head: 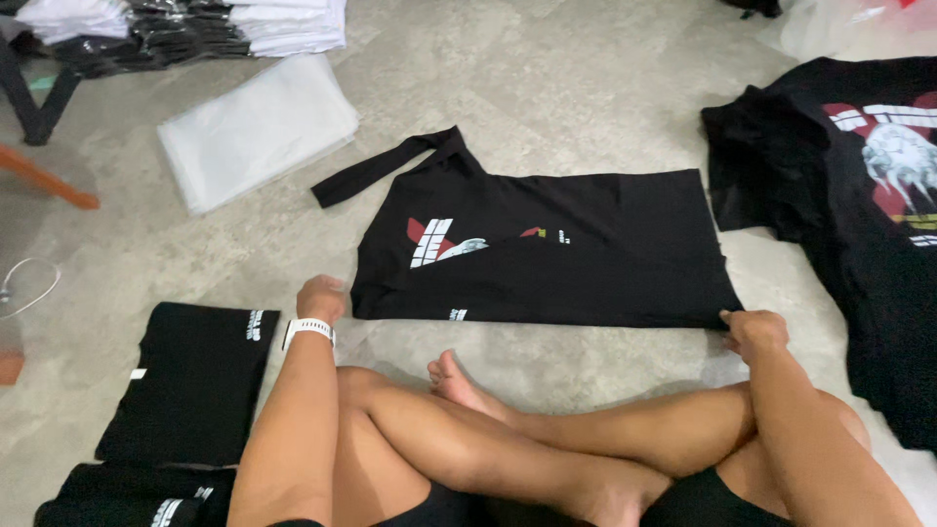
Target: The person folds black t-shirts one by one while sitting on the floor, smoothing each one out and placing them in a stack.
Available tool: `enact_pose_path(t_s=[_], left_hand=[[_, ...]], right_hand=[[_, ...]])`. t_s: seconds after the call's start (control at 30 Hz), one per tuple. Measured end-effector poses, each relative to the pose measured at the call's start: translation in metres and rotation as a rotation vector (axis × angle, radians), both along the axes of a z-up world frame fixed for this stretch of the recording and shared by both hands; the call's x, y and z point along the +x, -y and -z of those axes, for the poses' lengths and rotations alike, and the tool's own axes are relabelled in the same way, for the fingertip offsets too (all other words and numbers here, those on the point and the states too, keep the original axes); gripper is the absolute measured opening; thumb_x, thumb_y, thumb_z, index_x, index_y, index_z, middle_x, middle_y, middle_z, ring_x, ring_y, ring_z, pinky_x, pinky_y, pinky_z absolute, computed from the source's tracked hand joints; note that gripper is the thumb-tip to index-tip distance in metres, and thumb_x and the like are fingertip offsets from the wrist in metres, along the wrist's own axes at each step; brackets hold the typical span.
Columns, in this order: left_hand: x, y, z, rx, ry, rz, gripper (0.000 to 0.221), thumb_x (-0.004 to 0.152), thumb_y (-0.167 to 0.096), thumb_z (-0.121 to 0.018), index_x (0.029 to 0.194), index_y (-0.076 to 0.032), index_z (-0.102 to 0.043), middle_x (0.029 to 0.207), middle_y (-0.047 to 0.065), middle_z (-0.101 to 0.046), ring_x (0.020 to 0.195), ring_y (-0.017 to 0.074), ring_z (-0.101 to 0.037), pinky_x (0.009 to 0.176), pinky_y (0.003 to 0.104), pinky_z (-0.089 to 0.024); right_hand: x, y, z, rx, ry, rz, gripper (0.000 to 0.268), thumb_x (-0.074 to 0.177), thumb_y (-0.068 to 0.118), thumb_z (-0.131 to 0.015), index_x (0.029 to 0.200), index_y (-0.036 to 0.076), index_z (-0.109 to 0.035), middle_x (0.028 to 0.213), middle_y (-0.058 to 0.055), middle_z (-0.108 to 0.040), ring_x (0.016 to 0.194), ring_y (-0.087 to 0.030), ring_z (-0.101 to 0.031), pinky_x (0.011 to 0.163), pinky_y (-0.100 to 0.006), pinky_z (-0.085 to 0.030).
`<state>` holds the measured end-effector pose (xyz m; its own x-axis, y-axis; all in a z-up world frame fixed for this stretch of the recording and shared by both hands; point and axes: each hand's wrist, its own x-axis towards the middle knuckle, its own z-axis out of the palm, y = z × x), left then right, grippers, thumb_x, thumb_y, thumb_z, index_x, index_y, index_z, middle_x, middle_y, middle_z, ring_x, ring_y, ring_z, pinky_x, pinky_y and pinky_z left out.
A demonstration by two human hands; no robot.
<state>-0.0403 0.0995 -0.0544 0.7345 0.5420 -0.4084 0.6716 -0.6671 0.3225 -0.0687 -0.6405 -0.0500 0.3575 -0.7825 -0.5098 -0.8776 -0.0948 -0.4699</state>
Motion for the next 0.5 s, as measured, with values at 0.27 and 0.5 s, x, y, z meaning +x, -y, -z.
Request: enact_pose_path(t_s=[0.27,0.5], left_hand=[[-0.03,0.004,-0.041,-0.03,0.185,0.425,0.047,0.074,0.001,-0.054,0.11,-0.023,-0.068,0.097,0.009,-0.072,0.088,0.0244,-0.067,0.076,0.034,-0.053],[-0.051,-0.013,-0.096,0.829,-0.158,1.402,0.087,0.083,-0.015,-0.052,0.154,-0.041,-0.009,0.133,0.013,-0.042,0.11,0.0233,-0.05,0.087,0.037,-0.041]], right_hand=[[0.005,0.03,0.042,-0.288,-0.119,-0.414,0.038,0.081,0.039,-0.076,0.095,0.004,-0.072,0.082,-0.018,-0.074,0.074,-0.035,-0.07,0.065,-0.039,-0.054],[0.016,0.037,0.044,-0.447,-0.296,-0.584,0.053,0.081,0.044,-0.073,0.108,-0.001,-0.075,0.108,-0.025,-0.075,0.098,-0.044,-0.069,0.085,-0.044,-0.05]])
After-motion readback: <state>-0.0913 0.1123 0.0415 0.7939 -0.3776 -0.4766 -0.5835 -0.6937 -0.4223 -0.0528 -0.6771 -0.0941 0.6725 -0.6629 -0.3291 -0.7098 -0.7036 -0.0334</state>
